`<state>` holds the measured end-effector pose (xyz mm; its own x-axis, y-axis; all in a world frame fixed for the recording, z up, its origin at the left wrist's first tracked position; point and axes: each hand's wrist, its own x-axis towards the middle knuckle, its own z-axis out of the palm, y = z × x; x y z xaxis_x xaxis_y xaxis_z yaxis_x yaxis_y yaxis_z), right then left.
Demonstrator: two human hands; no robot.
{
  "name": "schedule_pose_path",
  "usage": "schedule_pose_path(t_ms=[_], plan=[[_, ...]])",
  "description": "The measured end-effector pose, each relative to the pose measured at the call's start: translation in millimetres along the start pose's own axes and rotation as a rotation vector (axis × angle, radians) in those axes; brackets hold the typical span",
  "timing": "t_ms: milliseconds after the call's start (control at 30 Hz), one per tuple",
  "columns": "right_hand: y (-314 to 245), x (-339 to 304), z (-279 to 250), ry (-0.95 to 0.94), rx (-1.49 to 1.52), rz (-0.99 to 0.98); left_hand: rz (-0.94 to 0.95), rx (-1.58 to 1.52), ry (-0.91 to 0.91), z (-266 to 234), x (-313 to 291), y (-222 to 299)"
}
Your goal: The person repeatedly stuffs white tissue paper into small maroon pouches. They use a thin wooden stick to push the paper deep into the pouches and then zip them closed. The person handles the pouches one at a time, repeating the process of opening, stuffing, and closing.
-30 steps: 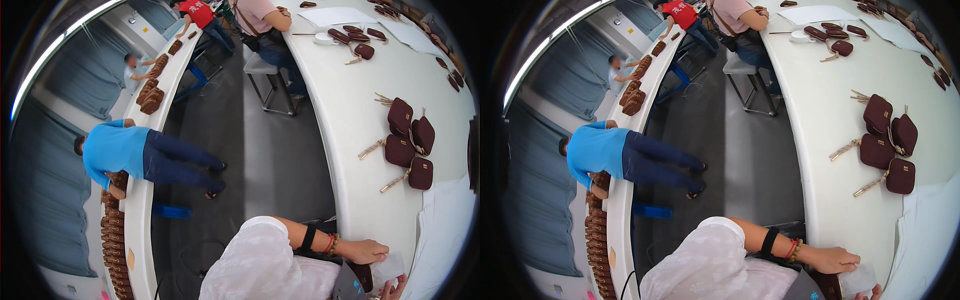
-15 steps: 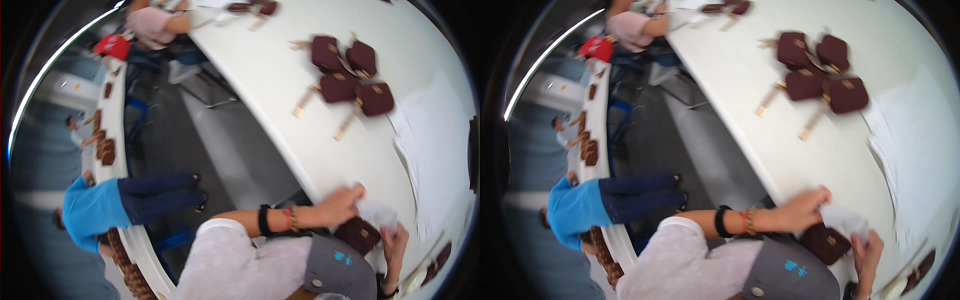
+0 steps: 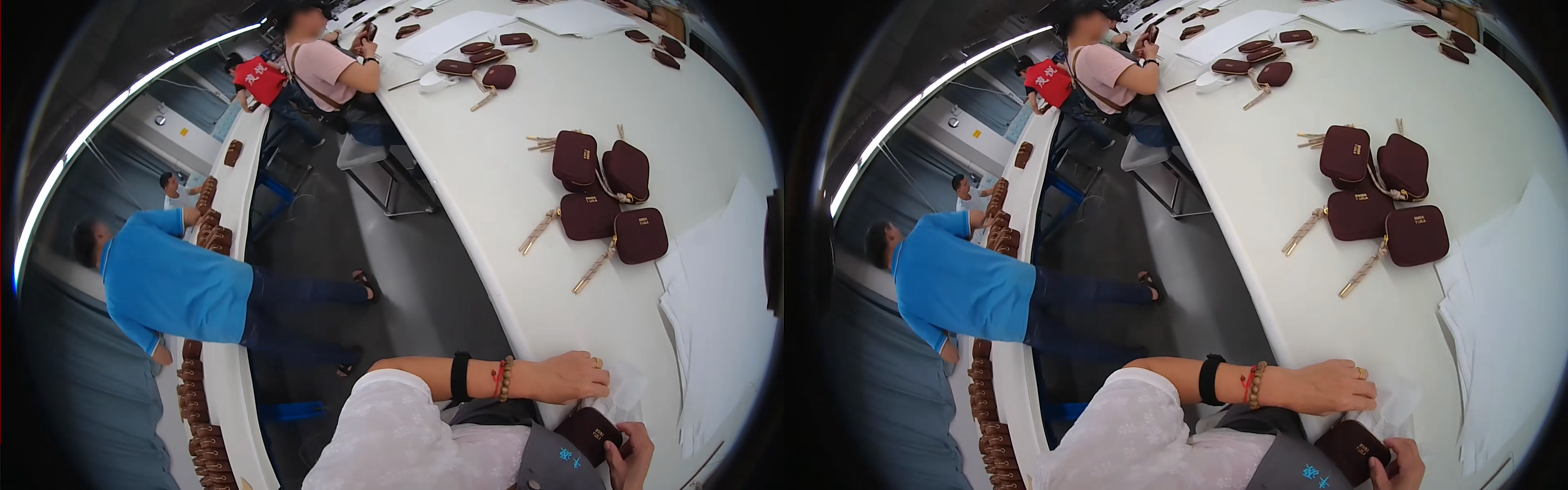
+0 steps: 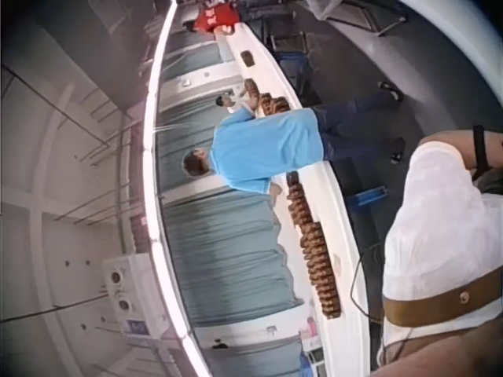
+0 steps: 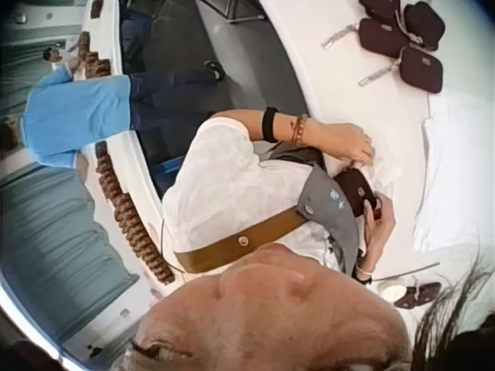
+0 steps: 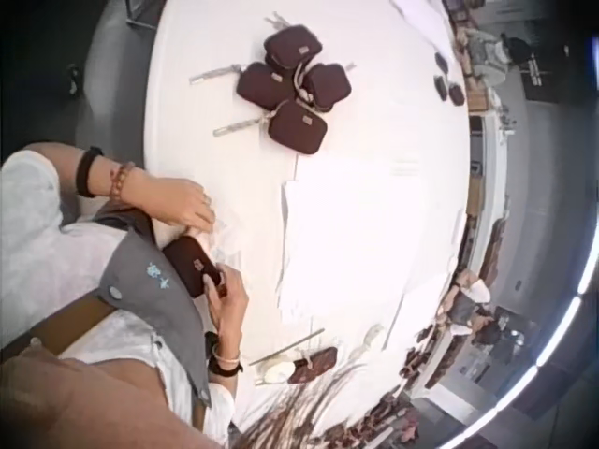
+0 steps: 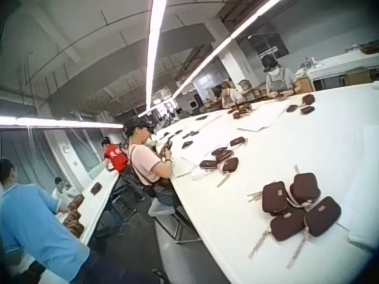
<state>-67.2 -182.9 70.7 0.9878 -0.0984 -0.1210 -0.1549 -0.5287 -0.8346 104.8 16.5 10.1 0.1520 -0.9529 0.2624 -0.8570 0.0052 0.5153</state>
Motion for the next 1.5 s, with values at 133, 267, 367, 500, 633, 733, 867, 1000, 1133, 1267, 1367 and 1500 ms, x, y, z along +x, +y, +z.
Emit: schedule_pose_path(t_ms=[133,267,367,500,633,733,867,1000,1133,1267,1367,1500], plan=[[10.6,-3.4,4.1,-0.088,0.057,0.163,0.029,-0.121,0.007,3.1,-16.3,-6.5],[9.4,-5.6,5.9,-0.128,0.177,0.28,-0.059,-0.27,0.063,13.9,-20.3,-6.4],[20.8,-5.9,5.4,-0.084,0.307,0.315,-0.218,-0.59,0.104,2.0,-5.3,4.7],[4.8,-8.2,0.6,-0.097,0.102,0.325,-0.338,-0.919,-0.075,-19.5,-1.6,12.9],[2.4,6.9,-0.2,-0.244,0.056,0.268,-0.304,-0.63,-0.14,-19.3,-16.3,14.6],[5.4,0.4,0.2,-0.332,0.158,0.258,-0.454,-0.663,-0.338,-11.2,-15.4,23.1],[-4.8,-10.7,-8.7,-0.419,0.265,0.287,-0.589,-0.847,-0.316,-17.3,-14.1,35.3],[1.8,-26.8,-19.8,-0.238,0.166,0.138,-0.515,-0.853,-0.046,-15.6,-20.8,30.8],[18.4,-32.0,-13.4,-0.071,-0.272,0.005,-0.421,-0.707,-0.108,-19.9,-21.5,20.8],[23.0,-22.1,-10.4,-0.031,-0.343,-0.094,-0.239,-0.68,0.004,-10.1,-15.0,23.7],[14.1,-18.7,-10.2,0.047,-0.142,-0.098,-0.215,-0.635,0.007,-7.4,-17.2,31.1],[9.5,-15.6,-0.7,0.035,0.113,-0.089,-0.232,-0.597,-0.021,-10.0,-17.3,31.1]])
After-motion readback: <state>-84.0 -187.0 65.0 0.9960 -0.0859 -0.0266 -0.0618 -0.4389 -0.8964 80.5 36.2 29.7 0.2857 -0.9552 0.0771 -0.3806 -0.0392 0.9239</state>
